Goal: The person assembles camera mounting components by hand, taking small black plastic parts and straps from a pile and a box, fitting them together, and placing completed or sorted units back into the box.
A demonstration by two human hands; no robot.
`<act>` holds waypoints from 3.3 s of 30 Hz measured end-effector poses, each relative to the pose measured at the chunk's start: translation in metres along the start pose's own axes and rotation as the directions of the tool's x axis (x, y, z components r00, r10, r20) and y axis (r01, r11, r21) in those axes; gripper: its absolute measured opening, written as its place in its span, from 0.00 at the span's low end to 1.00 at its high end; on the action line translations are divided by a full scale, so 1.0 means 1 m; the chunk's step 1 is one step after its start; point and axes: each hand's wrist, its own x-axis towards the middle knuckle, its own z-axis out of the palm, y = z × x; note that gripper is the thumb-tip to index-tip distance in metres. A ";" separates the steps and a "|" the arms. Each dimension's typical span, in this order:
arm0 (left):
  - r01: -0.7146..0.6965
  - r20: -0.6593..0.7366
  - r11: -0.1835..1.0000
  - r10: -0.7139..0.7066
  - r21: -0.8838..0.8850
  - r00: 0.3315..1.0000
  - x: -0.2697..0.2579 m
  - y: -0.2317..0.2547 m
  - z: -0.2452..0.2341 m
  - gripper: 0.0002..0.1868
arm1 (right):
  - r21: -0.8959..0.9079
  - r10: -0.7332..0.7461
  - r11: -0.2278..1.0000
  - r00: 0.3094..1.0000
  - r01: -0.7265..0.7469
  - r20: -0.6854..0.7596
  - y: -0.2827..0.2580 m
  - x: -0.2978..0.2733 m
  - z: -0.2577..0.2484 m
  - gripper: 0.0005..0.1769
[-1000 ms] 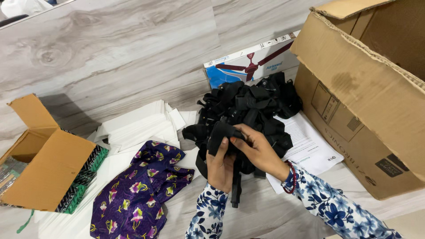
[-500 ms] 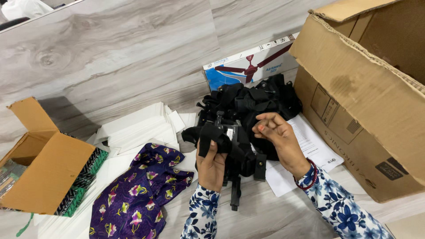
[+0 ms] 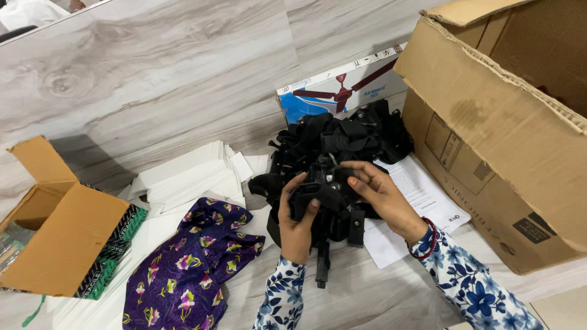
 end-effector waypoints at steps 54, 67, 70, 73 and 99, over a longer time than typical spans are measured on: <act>-0.856 0.789 0.412 0.389 0.312 0.475 0.091 0.023 0.165 0.26 | -0.977 -0.535 -0.199 0.827 0.078 0.175 -0.253 -0.118 -0.165 0.15; -0.555 0.608 0.297 -0.128 0.777 0.784 -0.019 -0.099 0.031 0.28 | -0.813 -0.113 0.131 0.823 0.568 0.557 -0.047 -0.097 -0.043 0.17; -0.572 0.632 0.327 -0.113 0.752 0.767 -0.031 -0.097 0.023 0.31 | -0.846 -0.005 0.332 0.897 0.418 0.441 0.022 -0.096 -0.044 0.20; -0.615 0.671 0.290 -0.165 0.734 0.723 -0.034 -0.088 0.023 0.40 | -0.825 -0.190 0.375 0.906 0.422 0.377 0.074 -0.094 -0.043 0.15; -0.345 0.499 0.895 0.169 0.284 0.850 -0.043 0.000 0.068 0.32 | -0.941 -0.800 0.252 0.596 0.228 -0.070 -0.110 -0.139 -0.030 0.21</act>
